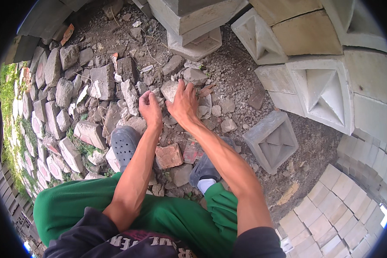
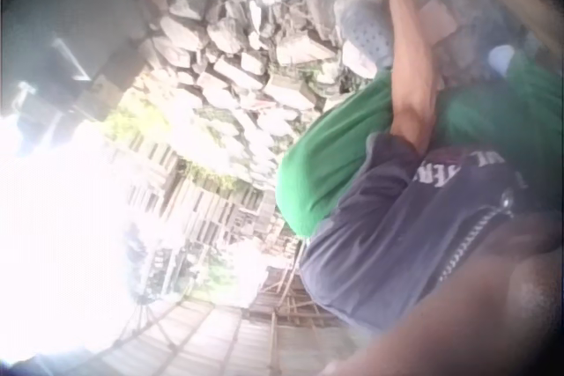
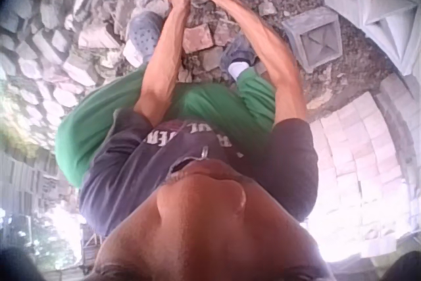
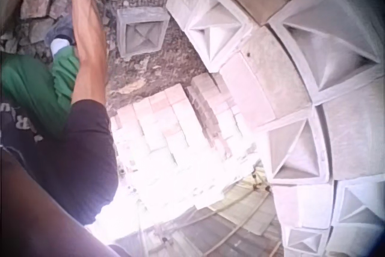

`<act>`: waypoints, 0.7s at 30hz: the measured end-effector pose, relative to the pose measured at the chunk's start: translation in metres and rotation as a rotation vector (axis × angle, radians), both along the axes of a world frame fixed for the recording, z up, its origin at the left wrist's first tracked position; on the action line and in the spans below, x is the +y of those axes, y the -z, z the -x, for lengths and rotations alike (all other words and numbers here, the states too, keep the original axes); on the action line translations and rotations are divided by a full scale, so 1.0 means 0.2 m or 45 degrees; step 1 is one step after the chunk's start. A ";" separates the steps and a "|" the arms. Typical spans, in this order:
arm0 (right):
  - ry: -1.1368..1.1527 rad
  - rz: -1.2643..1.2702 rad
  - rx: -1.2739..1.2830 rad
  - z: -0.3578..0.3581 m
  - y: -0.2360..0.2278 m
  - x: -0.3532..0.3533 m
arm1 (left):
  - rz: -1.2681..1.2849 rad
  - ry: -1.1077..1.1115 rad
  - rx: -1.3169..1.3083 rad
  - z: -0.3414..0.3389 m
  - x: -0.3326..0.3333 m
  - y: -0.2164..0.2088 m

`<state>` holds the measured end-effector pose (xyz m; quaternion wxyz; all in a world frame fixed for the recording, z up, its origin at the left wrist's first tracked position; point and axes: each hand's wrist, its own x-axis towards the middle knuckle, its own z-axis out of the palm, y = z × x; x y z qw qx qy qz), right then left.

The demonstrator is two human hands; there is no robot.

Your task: The person picks up hollow concrete blocks from a pile and carries them to a stack, placing them one by one. The person also squats to arrange small stones on the ground before resuming the block stacking.

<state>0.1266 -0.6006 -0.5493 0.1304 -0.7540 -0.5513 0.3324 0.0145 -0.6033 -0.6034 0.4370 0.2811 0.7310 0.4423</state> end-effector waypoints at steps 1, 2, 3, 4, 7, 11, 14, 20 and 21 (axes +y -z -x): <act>-0.005 -0.031 0.028 -0.03 -0.01 -0.01 | 0.025 -0.024 0.006 -0.01 0.01 -0.02; -0.017 -0.067 0.061 -0.06 -0.03 -0.01 | 0.006 -0.026 0.051 -0.01 0.02 -0.05; -0.030 -0.103 0.094 -0.09 -0.04 0.00 | -0.013 -0.028 0.096 -0.02 0.03 -0.07; -0.033 -0.153 0.188 -0.16 -0.06 0.00 | -0.018 0.004 0.094 -0.04 0.04 -0.09; 0.088 0.156 0.448 -0.37 -0.22 0.08 | -0.161 0.234 0.096 -0.13 0.05 -0.19; 0.194 0.105 0.662 -0.78 -0.09 0.13 | -0.193 0.800 0.025 -0.37 0.11 -0.27; 0.340 0.141 0.943 -1.02 -0.10 0.22 | -0.315 1.004 0.223 -0.54 0.19 -0.29; 0.155 -0.030 0.030 -1.25 0.07 0.41 | -0.403 1.210 0.498 -0.82 0.35 -0.13; 0.165 -0.053 -0.140 -1.21 0.09 0.41 | -0.405 1.251 0.527 -0.83 0.37 -0.12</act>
